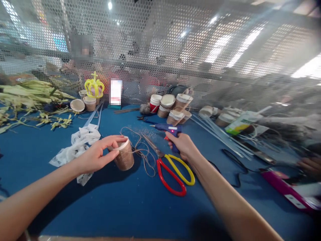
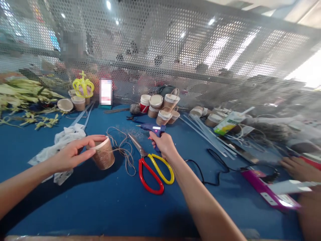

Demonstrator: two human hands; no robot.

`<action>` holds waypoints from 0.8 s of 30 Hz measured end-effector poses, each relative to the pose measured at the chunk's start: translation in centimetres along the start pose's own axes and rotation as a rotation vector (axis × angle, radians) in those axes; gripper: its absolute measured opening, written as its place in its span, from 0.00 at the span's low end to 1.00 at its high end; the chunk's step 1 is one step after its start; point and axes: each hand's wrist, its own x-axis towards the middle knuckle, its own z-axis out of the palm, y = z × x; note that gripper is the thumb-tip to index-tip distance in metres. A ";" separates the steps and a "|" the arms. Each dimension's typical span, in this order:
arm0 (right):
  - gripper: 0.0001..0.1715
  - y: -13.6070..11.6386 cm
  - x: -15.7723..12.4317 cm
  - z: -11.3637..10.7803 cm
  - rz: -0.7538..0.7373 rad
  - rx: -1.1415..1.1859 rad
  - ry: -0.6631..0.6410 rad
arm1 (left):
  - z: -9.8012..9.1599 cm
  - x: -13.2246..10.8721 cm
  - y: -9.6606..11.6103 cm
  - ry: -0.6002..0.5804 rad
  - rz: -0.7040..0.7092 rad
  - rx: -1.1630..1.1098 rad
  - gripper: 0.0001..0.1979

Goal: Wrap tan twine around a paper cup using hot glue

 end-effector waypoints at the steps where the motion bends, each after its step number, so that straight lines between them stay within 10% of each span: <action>1: 0.13 0.3 0.5 0.1 0.018 -0.036 -0.013 | 0.0 0.0 0.0 0.001 0.001 -0.005 0.06; 13: 0.16 -2.1 -1.1 -0.5 -0.288 -0.465 0.153 | -0.2 0.1 0.7 -0.014 -0.090 -0.191 0.08; 18: 0.11 -5.1 -7.2 2.5 -0.569 -0.370 -0.335 | -0.1 -0.1 0.5 -0.025 -0.072 -0.228 0.07; 24: 0.05 -4.6 -9.9 3.9 -0.551 -0.359 -0.506 | 0.0 -0.1 0.7 -0.064 -0.039 -0.213 0.06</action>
